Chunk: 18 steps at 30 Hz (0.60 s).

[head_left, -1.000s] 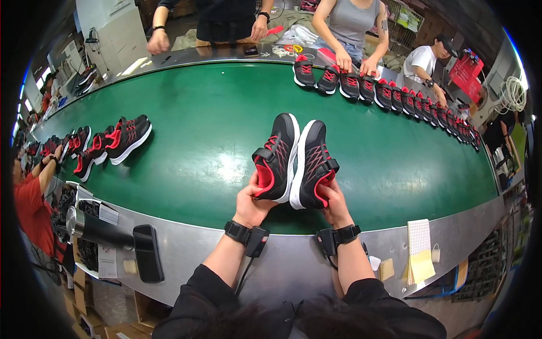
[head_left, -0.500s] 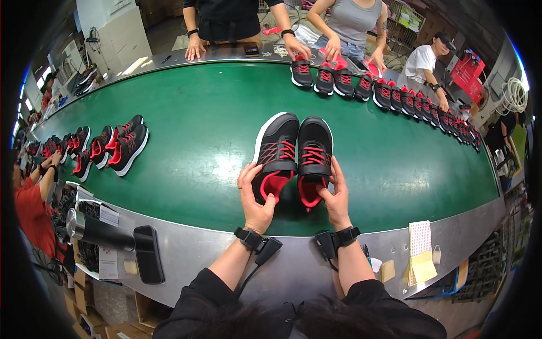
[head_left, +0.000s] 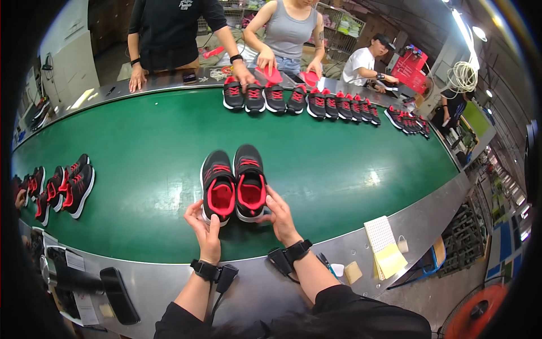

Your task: Inspecting and organizing shoes on a conveyor belt in a shoe factory.

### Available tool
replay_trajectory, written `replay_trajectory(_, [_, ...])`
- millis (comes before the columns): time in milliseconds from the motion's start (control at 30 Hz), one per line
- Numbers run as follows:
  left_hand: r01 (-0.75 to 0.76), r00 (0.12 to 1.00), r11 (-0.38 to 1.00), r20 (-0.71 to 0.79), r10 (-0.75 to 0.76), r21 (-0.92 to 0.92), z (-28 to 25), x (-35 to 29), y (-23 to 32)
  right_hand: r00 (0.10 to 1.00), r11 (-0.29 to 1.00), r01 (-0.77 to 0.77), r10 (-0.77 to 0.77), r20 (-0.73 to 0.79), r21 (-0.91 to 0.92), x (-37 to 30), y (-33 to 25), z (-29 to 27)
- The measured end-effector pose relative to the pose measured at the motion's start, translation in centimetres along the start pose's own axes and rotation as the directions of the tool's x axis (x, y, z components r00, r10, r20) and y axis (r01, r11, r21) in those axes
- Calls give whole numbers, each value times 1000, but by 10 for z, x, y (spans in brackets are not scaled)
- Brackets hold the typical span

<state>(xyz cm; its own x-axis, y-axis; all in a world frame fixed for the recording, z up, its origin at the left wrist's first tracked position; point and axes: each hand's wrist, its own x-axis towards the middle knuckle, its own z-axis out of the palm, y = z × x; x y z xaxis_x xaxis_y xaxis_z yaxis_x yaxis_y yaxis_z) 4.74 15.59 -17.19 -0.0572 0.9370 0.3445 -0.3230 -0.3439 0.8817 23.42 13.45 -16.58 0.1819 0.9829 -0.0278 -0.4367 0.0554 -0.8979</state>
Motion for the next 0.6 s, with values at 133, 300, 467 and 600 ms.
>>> replay_trajectory(133, [47, 999, 992, 10, -49, 117, 5, -1, -17, 1000, 998, -16, 16, 1, -67, 3, 13, -22])
replay_trajectory(300, [104, 979, 993, -184, -92, 56, -3, 0, -35, 965, 609, 106, -254, -67, -786, -8, 6, 3])
replay_trajectory(467, [165, 941, 982, -312, -130, 89, -1, 9, -36, 899, 240, 365, -342, 274, -899, -19, -21, 71])
replay_trajectory(600, [163, 918, 980, -382, -110, 111, -10, 13, -29, 869, -180, 413, -217, 445, -893, -8, -2, 106])
